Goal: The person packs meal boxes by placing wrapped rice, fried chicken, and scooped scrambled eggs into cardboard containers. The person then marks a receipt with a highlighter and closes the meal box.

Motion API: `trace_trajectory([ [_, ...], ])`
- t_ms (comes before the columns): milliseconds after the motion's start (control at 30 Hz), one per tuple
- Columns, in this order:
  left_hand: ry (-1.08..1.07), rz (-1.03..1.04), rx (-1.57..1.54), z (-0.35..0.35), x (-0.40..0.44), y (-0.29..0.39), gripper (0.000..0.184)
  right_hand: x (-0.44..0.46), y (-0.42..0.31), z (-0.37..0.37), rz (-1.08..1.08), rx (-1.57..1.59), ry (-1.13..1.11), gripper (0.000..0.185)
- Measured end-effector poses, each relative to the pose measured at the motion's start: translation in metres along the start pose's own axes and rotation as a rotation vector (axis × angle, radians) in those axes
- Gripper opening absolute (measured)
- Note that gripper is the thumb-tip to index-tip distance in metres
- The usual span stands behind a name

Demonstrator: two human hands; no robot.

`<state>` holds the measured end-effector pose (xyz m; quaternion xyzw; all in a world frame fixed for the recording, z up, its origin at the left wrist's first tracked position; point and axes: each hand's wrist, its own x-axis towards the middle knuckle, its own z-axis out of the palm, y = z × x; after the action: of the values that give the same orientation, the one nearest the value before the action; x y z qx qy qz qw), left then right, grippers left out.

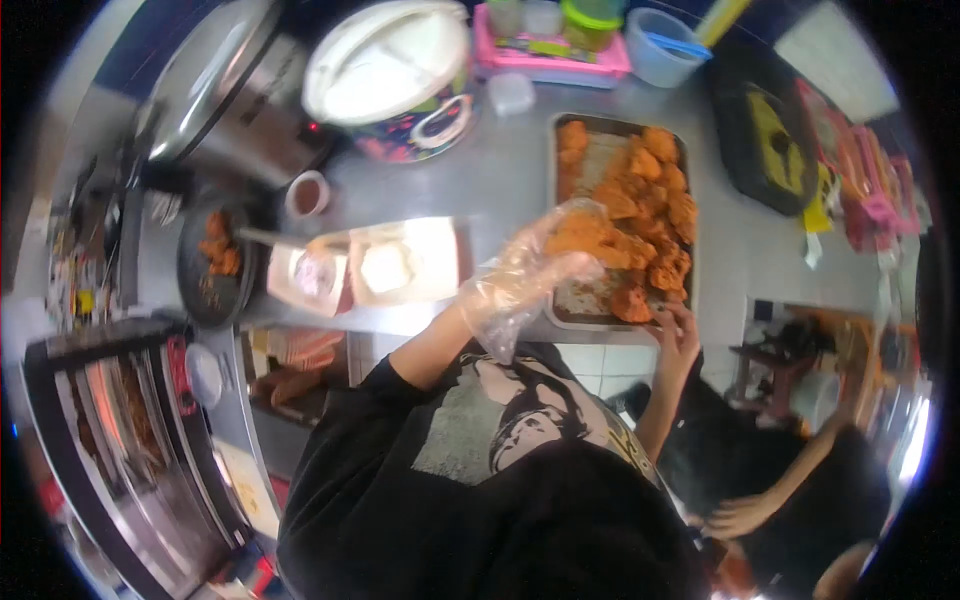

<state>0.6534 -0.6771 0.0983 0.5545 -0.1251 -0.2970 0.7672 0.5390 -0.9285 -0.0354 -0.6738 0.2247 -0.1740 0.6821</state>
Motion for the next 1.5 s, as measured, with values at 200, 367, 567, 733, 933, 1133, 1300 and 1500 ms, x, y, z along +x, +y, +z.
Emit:
trace_trajectory([
  [200, 0.106, 0.144, 0.081, -0.036, -0.054, -0.022, 0.062, 0.016, -0.018, 0.016, -0.054, -0.058, -0.127, 0.024],
  [367, 0.136, 0.593, -0.487, -0.065, -0.101, -0.036, 0.062, 0.034, -0.035, 0.044, -0.047, -0.017, -0.277, 0.022],
  [567, 0.593, 0.804, -0.839, -0.106, -0.164, -0.040, 0.059, 0.050, -0.039, 0.087, -0.077, -0.046, -0.441, 0.019],
  [733, 0.916, 0.904, -0.558, -0.137, -0.212, -0.034, 0.054, 0.050, -0.039, 0.118, -0.080, -0.074, -0.543, 0.019],
  [933, 1.176, 0.857, -0.359, -0.166, -0.236, -0.053, 0.046, 0.038, -0.049, 0.148, -0.065, -0.052, -0.576, 0.017],
  [1133, 1.234, 0.819, -0.284, -0.173, -0.227, -0.049, 0.047, 0.040, -0.042, 0.150, -0.069, -0.051, -0.585, 0.016],
  [1300, 1.239, 0.682, -0.214, -0.175, -0.225, -0.044, 0.049, 0.033, -0.049, 0.149, -0.064, -0.070, -0.554, 0.016],
  [1500, 1.092, 0.483, -0.032, -0.171, -0.197, -0.058, 0.039, 0.034, -0.044, 0.138, -0.066, -0.077, -0.500, 0.016],
])
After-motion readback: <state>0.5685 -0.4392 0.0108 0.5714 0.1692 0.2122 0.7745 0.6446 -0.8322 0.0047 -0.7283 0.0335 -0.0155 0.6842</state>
